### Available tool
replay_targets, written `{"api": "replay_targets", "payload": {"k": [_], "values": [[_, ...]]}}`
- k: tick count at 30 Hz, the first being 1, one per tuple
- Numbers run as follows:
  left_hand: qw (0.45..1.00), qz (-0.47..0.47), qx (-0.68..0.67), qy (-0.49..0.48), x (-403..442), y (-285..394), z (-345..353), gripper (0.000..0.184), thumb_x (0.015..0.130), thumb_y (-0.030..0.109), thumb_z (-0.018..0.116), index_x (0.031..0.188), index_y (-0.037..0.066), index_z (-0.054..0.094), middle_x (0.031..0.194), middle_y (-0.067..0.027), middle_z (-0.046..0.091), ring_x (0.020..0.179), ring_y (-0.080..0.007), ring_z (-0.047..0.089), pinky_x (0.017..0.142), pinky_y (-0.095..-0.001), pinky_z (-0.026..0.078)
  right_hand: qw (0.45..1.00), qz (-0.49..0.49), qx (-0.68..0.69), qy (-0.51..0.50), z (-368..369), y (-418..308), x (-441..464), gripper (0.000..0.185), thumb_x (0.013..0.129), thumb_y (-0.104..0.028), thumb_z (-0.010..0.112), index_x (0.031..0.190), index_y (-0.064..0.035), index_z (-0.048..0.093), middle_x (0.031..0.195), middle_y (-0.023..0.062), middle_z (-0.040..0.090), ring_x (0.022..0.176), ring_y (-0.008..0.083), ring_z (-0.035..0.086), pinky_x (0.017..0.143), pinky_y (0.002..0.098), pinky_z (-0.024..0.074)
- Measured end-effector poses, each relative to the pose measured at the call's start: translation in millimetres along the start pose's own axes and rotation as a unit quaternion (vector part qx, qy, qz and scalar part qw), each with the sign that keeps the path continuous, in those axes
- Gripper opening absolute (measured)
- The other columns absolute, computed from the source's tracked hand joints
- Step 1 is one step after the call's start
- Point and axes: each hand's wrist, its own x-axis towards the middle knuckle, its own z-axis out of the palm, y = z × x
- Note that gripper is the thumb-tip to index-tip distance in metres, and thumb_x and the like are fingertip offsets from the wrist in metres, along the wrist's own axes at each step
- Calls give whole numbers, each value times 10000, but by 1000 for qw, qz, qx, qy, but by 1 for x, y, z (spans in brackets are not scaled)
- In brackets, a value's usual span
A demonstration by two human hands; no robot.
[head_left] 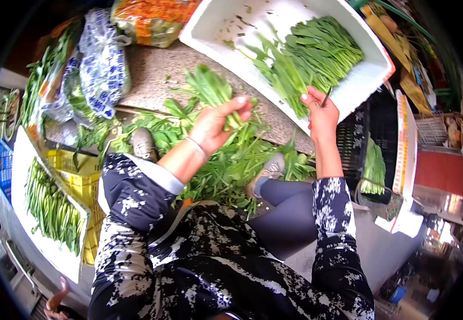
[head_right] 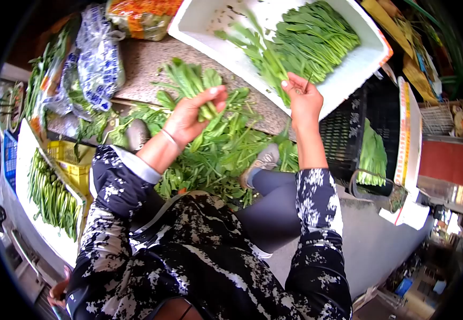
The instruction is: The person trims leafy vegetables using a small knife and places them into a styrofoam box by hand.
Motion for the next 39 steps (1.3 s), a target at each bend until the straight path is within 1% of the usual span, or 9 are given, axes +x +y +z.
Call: {"api": "replay_targets", "payload": {"k": [2, 9, 15, 22, 27, 33, 35, 37, 39], "values": [[1000, 5, 5, -16, -4, -2, 5, 269, 781, 85, 624, 1011, -35, 554, 1042, -122, 583, 981, -214, 560, 819, -280, 479, 993, -107, -28, -28, 23, -2, -25, 258, 697, -3, 678, 948, -2, 621, 857, 41, 632, 737, 85, 567, 711, 213, 441], [998, 39, -42, 13, -3, 3, -2, 165, 767, 20, 620, 920, -31, 587, 895, -98, 601, 774, -182, 589, 698, -267, 517, 978, -188, 12, -89, 64, -1, -73, 243, 735, -48, 666, 969, -17, 612, 833, 27, 617, 705, 61, 561, 541, 178, 396], [995, 52, -36, 71, -8, 8, -4, 110, 770, 23, 614, 870, -7, 578, 820, -73, 598, 755, -172, 578, 666, -263, 498, 877, 194, 393, -195, 79, 4, -87, 283, 875, -296, 501, 966, -33, 552, 743, 20, 537, 556, 80, 481, 448, 201, 381], [995, 37, 26, 85, -5, 7, -15, 118, 821, 186, 594, 893, 94, 596, 819, 1, 605, 754, -112, 541, 862, -323, 314, 900, 132, 370, -189, 106, 11, -94, 181, 871, -230, 522, 855, -52, 551, 622, -20, 467, 499, 57, 417, 420, 192, 320], [983, 51, 59, 166, 0, 5, -24, 90, 798, 68, 604, 866, 18, 574, 793, -62, 591, 649, -139, 536, 589, -235, 460, 890, 247, 330, -196, 104, 23, -87, 149, 880, -239, 503, 907, -96, 537, 604, -48, 387, 486, 53, 363, 407, 186, 280], [987, 93, 42, 121, -9, 27, -20, 105, 799, 111, 613, 850, 27, 575, 821, -56, 580, 698, -130, 523, 604, -231, 448, 899, 304, -43, -313, 85, 39, -70, 624, 737, -486, 627, 1098, 9, 510, 637, 4, 454, 476, 56, 385, 344, 184, 286], [990, 79, 39, 110, -12, 29, -21, 119, 808, 100, 593, 881, 14, 554, 861, -69, 575, 802, -158, 557, 657, -245, 457, 905, 147, -218, -335, 74, 50, -56, 705, 671, -508, 677, 1110, 19, 515, 692, 40, 516, 522, 90, 457, 407, 217, 370], [996, 34, 21, 78, -16, 29, -20, 127, 811, 59, 564, 918, -2, 531, 907, -85, 561, 894, -192, 566, 683, -258, 462, 922, 75, -309, -222, 52, 24, -34, 619, 653, -424, 714, 1097, -24, 551, 951, 131, 614, 850, 228, 598, 807, 326, 462], [997, 19, 19, 79, -17, 30, -19, 166, 806, 18, 534, 967, -6, 500, 932, -96, 543, 935, -217, 561, 743, -303, 481, 887, 18, -454, -87, 28, 18, -7, 388, 738, -320, 661, 1048, -103, 579, 841, 91, 629, 768, 216, 602, 674, 332, 474]]}}
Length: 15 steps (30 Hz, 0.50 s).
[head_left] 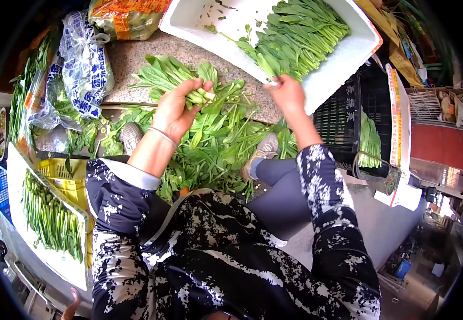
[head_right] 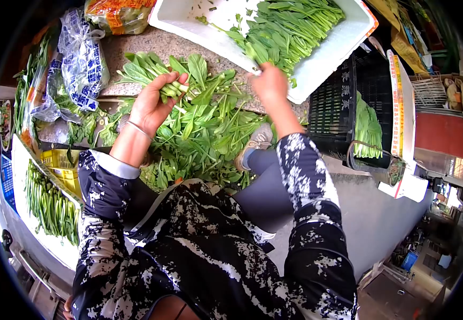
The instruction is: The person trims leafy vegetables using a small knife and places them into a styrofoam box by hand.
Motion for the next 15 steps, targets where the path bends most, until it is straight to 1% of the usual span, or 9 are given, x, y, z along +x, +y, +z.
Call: {"api": "replay_targets", "payload": {"k": [2, 3, 8, 10, 11, 12, 13, 14, 15], "values": [[999, -3, -32, 13, -1, -1, 4, 226, 795, -6, 523, 1015, 9, 472, 922, -98, 534, 906, -213, 561, 802, -351, 488, 989, -3, -124, 75, -8, 27, 23, 380, 715, -306, 683, 1028, -118, 578, 862, 90, 630, 805, 238, 602, 693, 359, 466], [999, -11, -41, 6, 2, -2, 0, 261, 785, -24, 519, 1030, 23, 444, 909, -103, 529, 871, -216, 562, 839, -393, 483, 993, -6, -103, 65, -3, 45, 34, 403, 703, -295, 692, 1048, -124, 574, 884, 96, 629, 821, 245, 601, 701, 356, 465], [998, -13, -60, 27, 5, -3, 0, 229, 781, -40, 514, 987, 16, 430, 921, -116, 530, 847, -226, 563, 813, -388, 494, 999, -45, -2, 8, 25, 88, 59, 473, 682, -262, 704, 1117, -157, 551, 944, 105, 622, 842, 269, 600, 725, 346, 460], [997, -14, -60, 35, 6, -2, 1, 217, 781, -45, 511, 972, 13, 425, 931, -122, 531, 848, -231, 563, 807, -388, 497, 997, -62, -12, 49, 27, 94, 65, 455, 712, -190, 682, 1132, -89, 541, 938, 127, 621, 813, 238, 613, 606, 305, 465], [997, -16, -62, 31, 5, -3, 2, 216, 780, -49, 507, 970, 9, 422, 942, -128, 532, 848, -233, 564, 799, -384, 500, 997, -61, -13, 50, 27, 98, 68, 455, 712, -190, 682, 1132, -89, 541, 938, 127, 621, 813, 238, 613, 606, 305, 465], [997, -18, -64, 27, 5, -3, 3, 214, 780, -54, 504, 967, 6, 418, 952, -134, 534, 849, -235, 564, 791, -380, 503, 981, 31, 187, 29, 20, 95, 67, 435, 734, -145, 657, 1133, -41, 518, 945, 147, 613, 805, 223, 614, 541, 268, 440], [997, -21, -65, 28, 6, -4, 3, 209, 778, -50, 506, 959, 9, 420, 972, -142, 535, 848, -236, 566, 778, -374, 505, 918, 121, 378, 8, 12, 91, 66, 416, 757, -100, 631, 1135, 7, 495, 952, 166, 606, 797, 208, 615, 476, 232, 414], [997, -21, -66, 26, 6, -6, 4, 209, 778, -50, 506, 959, 9, 420, 972, -142, 535, 848, -236, 566, 778, -374, 505, 918, 120, 377, 10, 5, 87, 64, 416, 757, -100, 631, 1135, 7, 495, 952, 166, 606, 797, 208, 615, 476, 232, 414], [997, -25, -64, 22, 7, -7, 4, 206, 777, -48, 508, 953, 12, 419, 973, -141, 536, 847, -237, 567, 773, -370, 506, 851, 114, 512, -11, -2, 83, 61, 415, 770, -69, 610, 1144, 33, 461, 956, 177, 596, 795, 198, 612, 439, 206, 374]]}}
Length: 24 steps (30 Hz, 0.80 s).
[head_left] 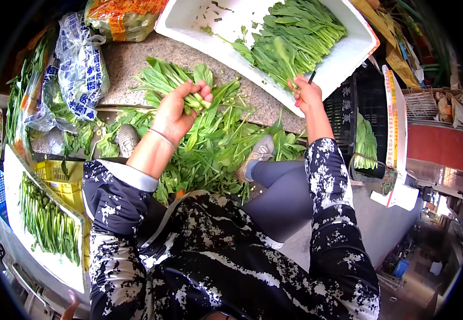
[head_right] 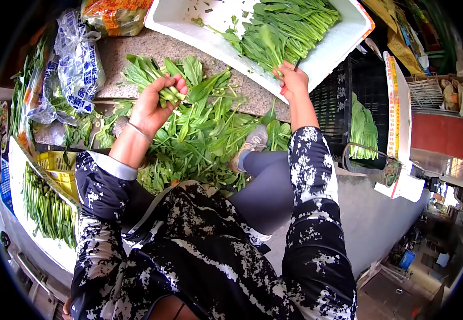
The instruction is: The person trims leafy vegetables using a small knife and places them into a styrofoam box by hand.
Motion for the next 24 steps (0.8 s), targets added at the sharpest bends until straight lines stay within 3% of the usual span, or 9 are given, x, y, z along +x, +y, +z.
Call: {"api": "replay_targets", "payload": {"k": [1, 2, 6, 9, 12, 16, 21, 22, 24], "values": [[1000, -3, 3, -2, 1, -1, 0, 202, 776, -46, 511, 946, 14, 419, 974, -141, 537, 847, -239, 568, 769, -367, 507, 988, 13, 147, -39, 3, -11, -9, 414, 783, -37, 588, 1152, 58, 427, 960, 188, 586, 793, 188, 609, 402, 180, 334], [1000, -7, 3, -15, 3, -3, -1, 200, 771, -46, 514, 936, 17, 419, 969, -139, 541, 836, -241, 569, 765, -364, 508, 979, 10, 181, -93, 6, -21, -20, 439, 796, -35, 572, 1182, 36, 378, 976, 193, 578, 761, 191, 607, 398, 179, 331], [998, -19, 4, -60, 2, -12, 5, 190, 789, -25, 521, 928, 16, 397, 1022, -194, 551, 924, -272, 565, 790, -348, 504, 966, -12, 189, -176, 43, -51, -73, 424, 801, -54, 576, 1182, 33, 411, 941, 167, 596, 728, 168, 601, 395, 175, 329], [995, -1, 12, -99, -1, -17, 12, 216, 803, 71, 582, 970, -3, 466, 1014, -165, 563, 942, -271, 558, 777, -328, 495, 970, -66, 40, -230, 69, -52, -103, 370, 808, -70, 577, 1150, 29, 478, 917, 141, 612, 719, 140, 592, 482, 183, 408], [991, 47, 21, -122, 0, -18, 11, 218, 791, 142, 629, 944, 9, 551, 902, -99, 595, 826, -190, 571, 695, -285, 487, 937, -159, -148, -275, 93, -60, -136, 265, 801, -52, 577, 1054, 27, 568, 918, 102, 623, 736, 104, 578, 731, 241, 456], [994, 41, 32, -96, 5, -11, 6, 164, 799, 123, 611, 920, 24, 560, 885, -71, 599, 794, -151, 567, 639, -245, 483, 903, -248, -146, -317, 105, -48, -135, 257, 796, -64, 596, 1041, 14, 578, 923, 109, 628, 734, 112, 577, 698, 242, 460], [994, 25, -75, -79, 3, 3, 6, 160, 806, 94, 586, 931, 21, 519, 941, -109, 589, 836, -204, 572, 640, -263, 501, 970, -74, -84, -217, 105, -58, -133, 411, 887, -379, 462, 1020, -14, 597, 707, 27, 563, 544, 45, 462, 526, 172, 382], [992, 25, -105, -66, 3, 6, 6, 166, 807, 85, 579, 939, 17, 505, 947, -119, 585, 852, -217, 573, 642, -270, 508, 965, -96, -83, -230, 106, -54, -135, 509, 902, -456, 364, 1076, -24, 570, 648, -20, 472, 516, 23, 382, 481, 153, 316], [990, 24, -123, -69, 1, 9, 8, 168, 808, 78, 573, 944, 17, 495, 953, -126, 582, 865, -223, 572, 643, -274, 512, 957, -134, -46, -255, 110, -47, -139, 499, 907, -441, 362, 1114, -24, 542, 661, -22, 465, 535, 25, 384, 483, 156, 313]]}}
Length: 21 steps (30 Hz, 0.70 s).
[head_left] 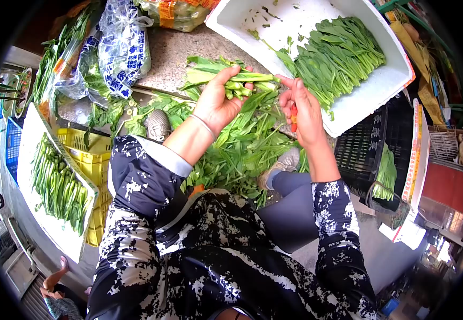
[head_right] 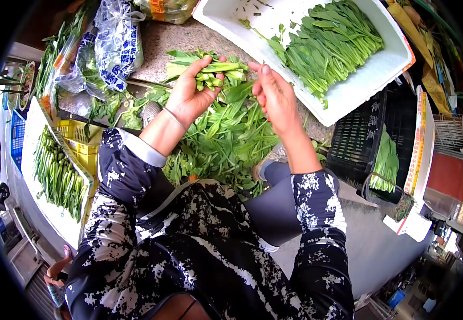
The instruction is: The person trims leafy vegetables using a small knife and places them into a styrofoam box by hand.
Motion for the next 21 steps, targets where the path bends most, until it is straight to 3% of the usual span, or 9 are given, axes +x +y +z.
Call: {"api": "replay_targets", "payload": {"k": [2, 6, 8, 9, 12, 19, 21], "values": [[999, -3, -27, -21, -2, 1, 1, 200, 812, 65, 559, 980, 1, 471, 971, -139, 573, 899, -241, 568, 645, -284, 520, 995, -73, 49, -39, 5, 2, -4, 449, 917, -357, 394, 1215, -27, 456, 710, -20, 468, 592, 29, 388, 499, 156, 308], [997, -10, -31, -65, 0, 3, 0, 220, 818, 66, 549, 1004, -18, 467, 999, -138, 564, 947, -249, 555, 685, -291, 519, 990, -86, 89, -64, 15, -4, -14, 414, 897, -237, 474, 1245, -19, 425, 723, -18, 470, 594, 32, 378, 515, 153, 306], [997, 4, -30, -73, -4, 3, 3, 264, 824, 64, 536, 1050, -48, 459, 1033, -137, 548, 1005, -255, 530, 808, -325, 493, 989, -81, 103, -65, 17, -6, -16, 414, 897, -237, 475, 1245, -21, 426, 715, -21, 467, 589, 31, 377, 512, 151, 304], [997, 4, -30, -73, -4, 4, 4, 264, 824, 64, 536, 1050, -48, 459, 1033, -137, 548, 1005, -255, 530, 808, -325, 493, 988, -76, 118, -67, 18, -7, -16, 414, 896, -238, 475, 1246, -23, 426, 706, -25, 464, 584, 31, 376, 509, 149, 301], [995, 9, -1, -96, -8, 5, 7, 320, 817, 49, 533, 1100, -73, 447, 1065, -146, 530, 1053, -256, 502, 963, -377, 394, 989, -50, 122, -64, 14, -7, -16, 412, 894, -234, 480, 1250, -33, 426, 687, -34, 457, 574, 30, 372, 498, 149, 296], [995, -1, 25, -97, -10, 6, 8, 316, 812, 35, 528, 1095, -77, 443, 1060, -140, 535, 1050, -251, 507, 956, -367, 404, 989, -51, 128, -49, 12, -3, -14, 380, 881, -200, 512, 1226, -47, 465, 683, -51, 457, 572, 24, 371, 491, 156, 302], [996, 14, 32, -85, -10, 5, 8, 298, 810, 32, 533, 1074, -76, 446, 1052, -137, 540, 1041, -250, 514, 948, -368, 414, 995, -86, 46, -17, 11, 0, -13, 360, 874, -193, 527, 1200, -43, 494, 688, -51, 477, 577, 20, 386, 508, 158, 323]]}}
